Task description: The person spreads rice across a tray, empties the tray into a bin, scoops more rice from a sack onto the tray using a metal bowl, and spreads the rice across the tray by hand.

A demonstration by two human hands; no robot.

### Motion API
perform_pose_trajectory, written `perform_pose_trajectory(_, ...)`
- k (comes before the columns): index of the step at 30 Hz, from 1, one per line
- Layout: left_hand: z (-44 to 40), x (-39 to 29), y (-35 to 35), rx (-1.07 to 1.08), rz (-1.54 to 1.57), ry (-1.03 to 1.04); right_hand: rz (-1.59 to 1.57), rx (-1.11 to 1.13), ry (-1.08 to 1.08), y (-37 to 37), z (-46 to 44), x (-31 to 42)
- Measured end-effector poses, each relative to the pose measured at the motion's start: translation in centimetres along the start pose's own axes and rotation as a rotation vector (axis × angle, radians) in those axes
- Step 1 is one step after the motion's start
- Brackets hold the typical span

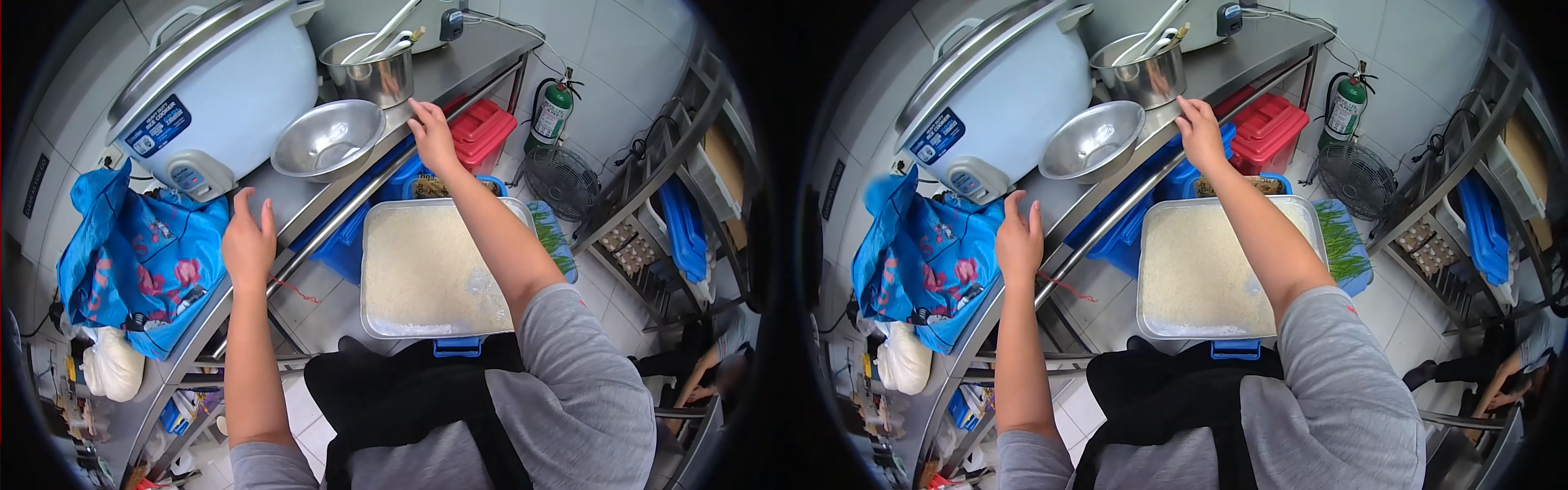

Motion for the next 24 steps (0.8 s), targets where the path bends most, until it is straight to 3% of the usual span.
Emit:
perform_pose_trajectory(2,0.0,-0.2,0.1,0.022,-0.008,-0.008,-0.162,-0.039,0.075,-2.6,2.7,-1.0)
perform_pose_trajectory(4,-0.1,-0.3,0.2,0.051,-0.018,-0.019,-0.082,0.074,0.204,-4.6,7.3,-6.8)
perform_pose_trajectory(6,-0.1,-0.2,0.2,0.057,-0.008,-0.03,0.408,0.4,0.245,-8.5,12.6,-9.7)
perform_pose_trajectory(7,-0.1,-0.2,0.3,0.047,0.005,-0.022,0.421,0.409,0.276,-10.1,15.2,-10.3)
perform_pose_trajectory(9,-0.1,-0.1,0.7,0.046,-0.009,0.018,0.885,0.762,0.168,-12.3,22.2,-11.8)
perform_pose_trajectory(12,-0.1,-0.1,0.9,0.052,-0.024,0.022,0.804,0.924,0.111,-12.5,28.6,-9.8)
perform_pose_trajectory(15,-0.1,0.3,1.2,0.054,-0.002,0.014,0.604,0.958,0.1,-11.8,31.7,-7.1)
perform_pose_trajectory(18,-0.2,0.5,1.5,0.078,-0.024,0.002,0.638,1.007,0.051,-12.1,30.1,-6.0)
perform_pose_trajectory(21,-0.1,0.6,1.6,0.078,-0.048,0.003,0.817,0.74,0.086,-14.5,25.0,-11.5)
perform_pose_trajectory(24,-0.2,0.6,1.6,0.069,-0.048,0.023,0.912,0.779,0.041,-15.1,23.3,-14.5)
Point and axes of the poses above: each hand's wrist, its own z-axis away from the middle knuckle, its own y-axis out of the palm, x = y × z, the point moved 9 cm from there along -z, towards the middle knuckle, and after that the axes turned 9 degrees about -x, right-handed, at the moved point
